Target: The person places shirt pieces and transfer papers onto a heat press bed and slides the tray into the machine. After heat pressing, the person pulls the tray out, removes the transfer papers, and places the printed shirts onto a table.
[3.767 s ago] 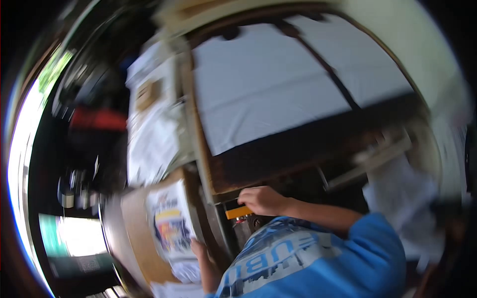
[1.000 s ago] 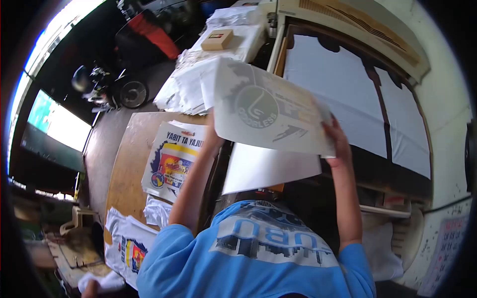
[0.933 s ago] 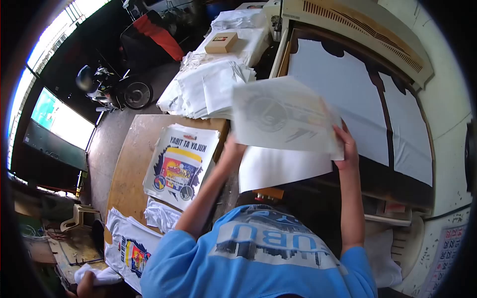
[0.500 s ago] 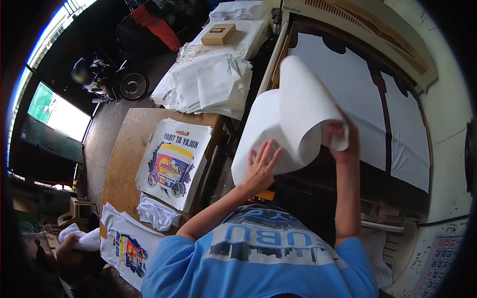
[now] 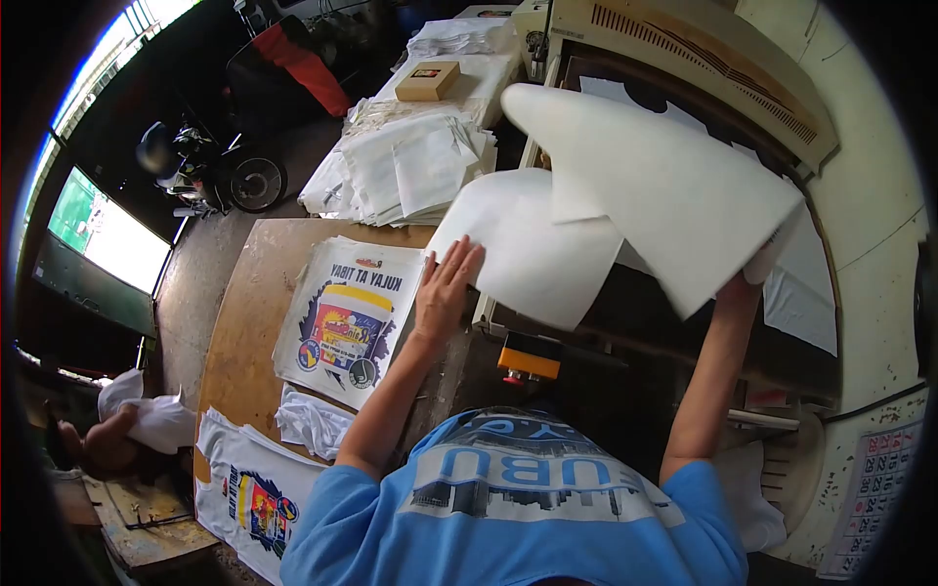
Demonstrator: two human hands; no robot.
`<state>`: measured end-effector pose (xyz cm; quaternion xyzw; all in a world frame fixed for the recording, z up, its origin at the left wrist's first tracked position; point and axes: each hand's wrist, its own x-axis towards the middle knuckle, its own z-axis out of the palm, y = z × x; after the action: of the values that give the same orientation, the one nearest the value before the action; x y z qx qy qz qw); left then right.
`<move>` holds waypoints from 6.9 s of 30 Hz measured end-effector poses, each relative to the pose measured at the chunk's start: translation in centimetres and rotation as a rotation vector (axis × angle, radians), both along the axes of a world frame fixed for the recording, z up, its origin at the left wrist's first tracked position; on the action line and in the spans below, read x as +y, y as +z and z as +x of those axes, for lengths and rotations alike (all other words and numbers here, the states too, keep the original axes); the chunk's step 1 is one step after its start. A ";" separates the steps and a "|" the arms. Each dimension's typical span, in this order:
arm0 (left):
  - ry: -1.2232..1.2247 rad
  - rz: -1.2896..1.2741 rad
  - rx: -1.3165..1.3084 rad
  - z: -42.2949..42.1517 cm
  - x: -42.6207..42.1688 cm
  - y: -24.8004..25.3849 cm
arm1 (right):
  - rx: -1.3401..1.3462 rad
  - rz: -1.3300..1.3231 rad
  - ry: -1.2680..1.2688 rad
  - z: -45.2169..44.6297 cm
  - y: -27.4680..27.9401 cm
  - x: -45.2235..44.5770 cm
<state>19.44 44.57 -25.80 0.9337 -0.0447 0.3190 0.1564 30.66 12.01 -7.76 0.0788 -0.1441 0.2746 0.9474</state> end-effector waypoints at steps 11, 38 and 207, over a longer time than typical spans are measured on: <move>0.297 -0.407 -0.051 -13.5 11.5 -5.3 | -0.254 -1.018 -0.552 -6.2 -4.3 -0.3; 0.368 -2.466 -0.513 -24.4 20.0 -20.1 | 0.059 -2.120 -0.965 -9.9 -21.8 -2.9; -0.681 -1.686 0.580 -6.6 2.6 10.3 | -1.845 -1.632 -0.391 -18.4 -3.4 11.8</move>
<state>12.82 47.21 -15.46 0.4933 -0.0290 -0.0603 0.8673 12.29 23.82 -11.20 -0.7766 -0.5517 0.0912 0.2901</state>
